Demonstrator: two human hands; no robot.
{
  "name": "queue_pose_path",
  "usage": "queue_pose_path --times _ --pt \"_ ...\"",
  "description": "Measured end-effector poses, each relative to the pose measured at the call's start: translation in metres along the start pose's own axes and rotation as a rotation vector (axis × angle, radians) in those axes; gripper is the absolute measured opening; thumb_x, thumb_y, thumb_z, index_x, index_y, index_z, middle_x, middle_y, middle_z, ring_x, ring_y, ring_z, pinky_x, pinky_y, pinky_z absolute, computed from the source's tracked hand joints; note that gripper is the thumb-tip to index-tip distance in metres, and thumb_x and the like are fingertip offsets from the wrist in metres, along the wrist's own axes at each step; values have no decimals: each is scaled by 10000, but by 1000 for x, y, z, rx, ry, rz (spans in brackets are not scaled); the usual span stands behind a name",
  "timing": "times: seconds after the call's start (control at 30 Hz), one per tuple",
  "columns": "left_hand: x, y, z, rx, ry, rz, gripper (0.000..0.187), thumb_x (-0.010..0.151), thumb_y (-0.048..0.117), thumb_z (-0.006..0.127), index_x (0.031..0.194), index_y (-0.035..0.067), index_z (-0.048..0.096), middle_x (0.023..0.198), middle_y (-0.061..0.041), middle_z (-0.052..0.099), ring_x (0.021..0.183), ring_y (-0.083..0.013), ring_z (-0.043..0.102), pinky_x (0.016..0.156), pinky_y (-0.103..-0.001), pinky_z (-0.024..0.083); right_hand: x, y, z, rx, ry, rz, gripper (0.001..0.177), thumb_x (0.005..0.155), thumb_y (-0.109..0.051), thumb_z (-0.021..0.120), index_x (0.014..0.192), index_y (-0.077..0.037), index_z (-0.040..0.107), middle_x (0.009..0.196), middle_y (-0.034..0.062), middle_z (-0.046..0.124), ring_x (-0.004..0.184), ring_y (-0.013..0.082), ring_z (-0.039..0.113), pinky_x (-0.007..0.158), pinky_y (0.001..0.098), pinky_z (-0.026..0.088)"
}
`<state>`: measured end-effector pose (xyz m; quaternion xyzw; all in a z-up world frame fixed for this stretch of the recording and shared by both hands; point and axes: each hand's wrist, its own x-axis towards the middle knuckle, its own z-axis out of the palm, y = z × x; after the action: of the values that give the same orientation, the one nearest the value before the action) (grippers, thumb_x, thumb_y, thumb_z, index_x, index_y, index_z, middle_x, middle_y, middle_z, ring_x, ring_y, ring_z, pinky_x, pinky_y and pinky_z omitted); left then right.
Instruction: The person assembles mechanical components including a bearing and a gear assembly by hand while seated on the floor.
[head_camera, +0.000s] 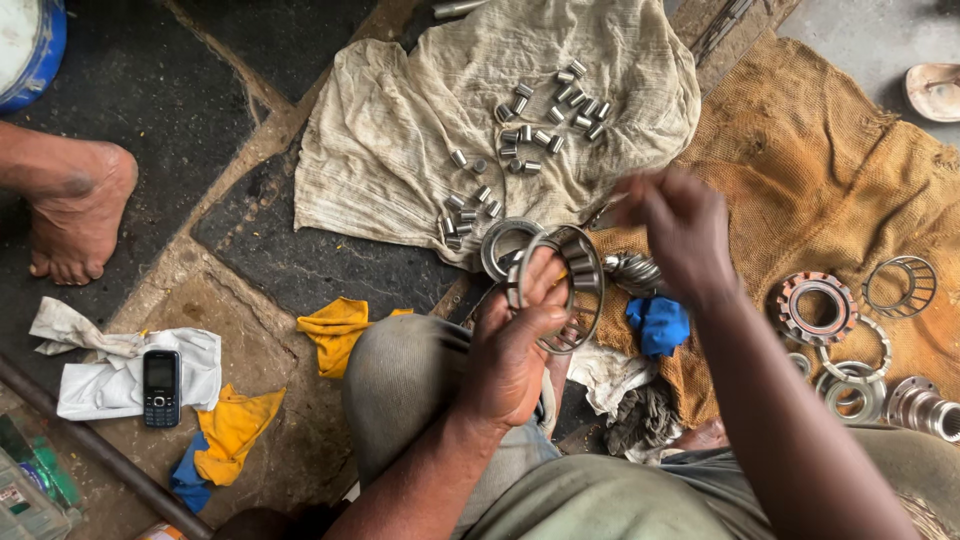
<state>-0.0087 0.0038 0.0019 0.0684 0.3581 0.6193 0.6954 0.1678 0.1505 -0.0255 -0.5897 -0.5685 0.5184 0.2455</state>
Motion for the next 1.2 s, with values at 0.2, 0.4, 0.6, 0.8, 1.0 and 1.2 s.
queue_pose_path --times 0.2,0.4,0.6,0.8,1.0,1.2 --pt "0 8 3 -122 3 112 765 893 42 527 1573 -136 226 1663 -324 273 1577 -386 255 1286 -484 188 112 30 15 -662 106 -440 161 908 -86 731 1060 -77 783 1068 181 743 883 277 727 830 381 600" --pt "3 10 3 -127 21 155 757 890 21 519 1575 -117 228 1666 -308 265 1577 -391 245 1288 -493 185 121 20 43 -879 93 -354 197 967 -219 814 1023 -46 738 984 205 706 913 346 685 778 454 557" --pt "5 6 3 -86 17 152 762 882 13 519 1573 -120 224 1673 -300 258 1588 -374 229 1293 -478 171 96 17 17 342 26 120 139 954 7 671 1092 -6 688 1022 134 706 878 245 689 820 369 607" --pt "6 0 7 -62 2 73 765 882 32 532 1564 -133 226 1657 -316 271 1572 -383 244 1276 -471 185 7 14 -24 1003 -387 185 296 956 128 524 1225 58 627 1067 171 709 985 254 729 933 334 604" --pt "1 3 9 11 -43 81 773 881 43 541 1563 -133 223 1657 -288 294 1573 -344 275 1271 -424 228 -14 3 7 928 -410 194 302 922 113 614 1210 30 646 1062 111 721 957 195 730 899 330 606" --pt "-3 6 13 24 -46 96 652 882 16 540 1488 -161 374 1522 -233 478 1440 -267 450 1196 -393 342 -27 -28 16 249 -286 -27 241 910 16 714 1149 -5 689 1001 63 746 901 129 731 839 291 636"
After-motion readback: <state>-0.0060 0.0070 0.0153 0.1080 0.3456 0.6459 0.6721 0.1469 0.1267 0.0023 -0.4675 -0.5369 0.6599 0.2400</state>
